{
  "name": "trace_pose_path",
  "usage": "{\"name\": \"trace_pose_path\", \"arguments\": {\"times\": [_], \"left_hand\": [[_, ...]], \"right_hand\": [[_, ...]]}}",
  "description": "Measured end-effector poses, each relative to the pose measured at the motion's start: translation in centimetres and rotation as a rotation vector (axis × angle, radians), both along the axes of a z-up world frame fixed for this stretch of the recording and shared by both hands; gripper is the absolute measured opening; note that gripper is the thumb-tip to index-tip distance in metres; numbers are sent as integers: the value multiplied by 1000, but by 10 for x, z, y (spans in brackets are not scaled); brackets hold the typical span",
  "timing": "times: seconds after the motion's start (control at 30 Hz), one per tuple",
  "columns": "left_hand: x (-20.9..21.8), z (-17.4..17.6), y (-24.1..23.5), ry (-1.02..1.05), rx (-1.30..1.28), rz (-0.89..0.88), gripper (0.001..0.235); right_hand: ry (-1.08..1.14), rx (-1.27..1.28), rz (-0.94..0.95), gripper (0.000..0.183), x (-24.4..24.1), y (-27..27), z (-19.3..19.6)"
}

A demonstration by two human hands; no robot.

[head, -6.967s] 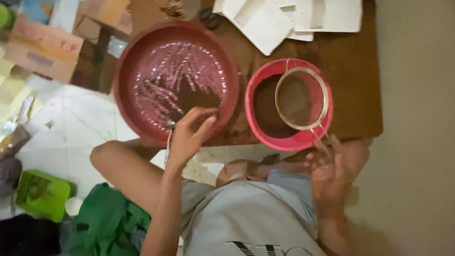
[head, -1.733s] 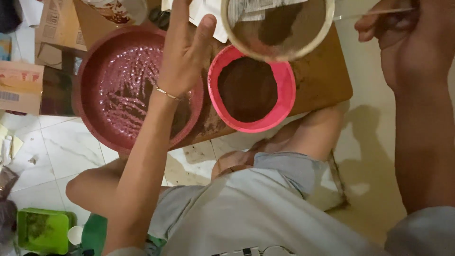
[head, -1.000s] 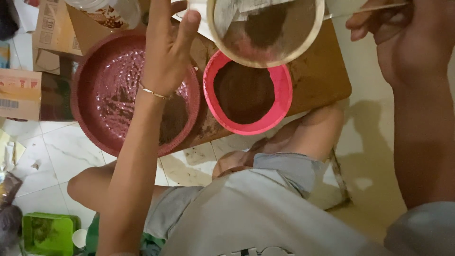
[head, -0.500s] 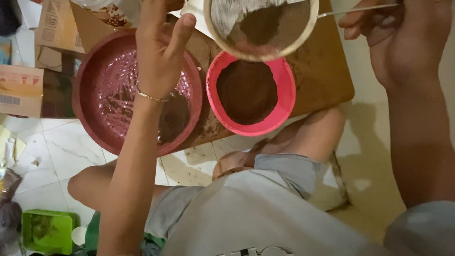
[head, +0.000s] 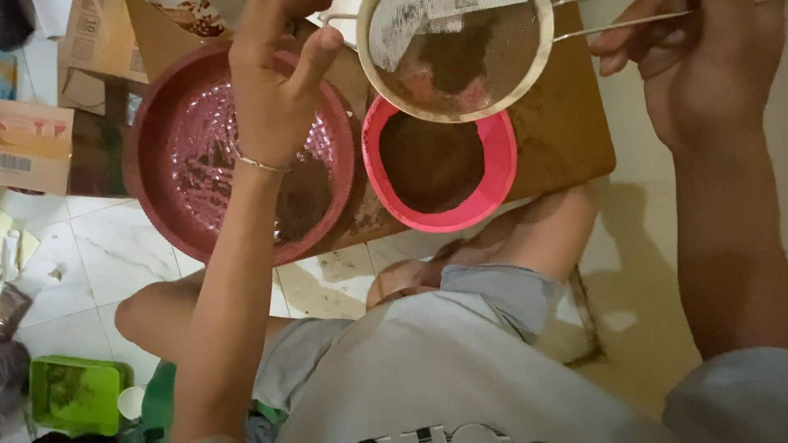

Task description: The person scoops a dark brown powder from a large red tray using a spoon and transfers it into a metal sieve held over a pink bowl. They shake the sieve to sift the powder into the bowl, repeating the process multiple times.

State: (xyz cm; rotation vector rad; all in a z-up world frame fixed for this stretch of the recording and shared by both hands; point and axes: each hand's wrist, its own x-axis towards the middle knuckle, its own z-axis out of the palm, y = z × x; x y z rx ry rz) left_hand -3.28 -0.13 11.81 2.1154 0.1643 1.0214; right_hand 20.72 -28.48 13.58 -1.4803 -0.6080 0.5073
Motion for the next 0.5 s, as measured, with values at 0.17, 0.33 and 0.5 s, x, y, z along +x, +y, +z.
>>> {"name": "trace_pose_path", "arguments": {"times": [0.17,0.33,0.5], "left_hand": [[-1,-3,1,12,-54,2,33],[-4,-4,2,28,-92,15,28],[-6,-6,7,5,-88,-23,31]], "right_hand": [[31,22,-14,29,-2,3,-1],[79,48,-10,25,-7,10,3],[66,60,4,25,-4,12,0]]}}
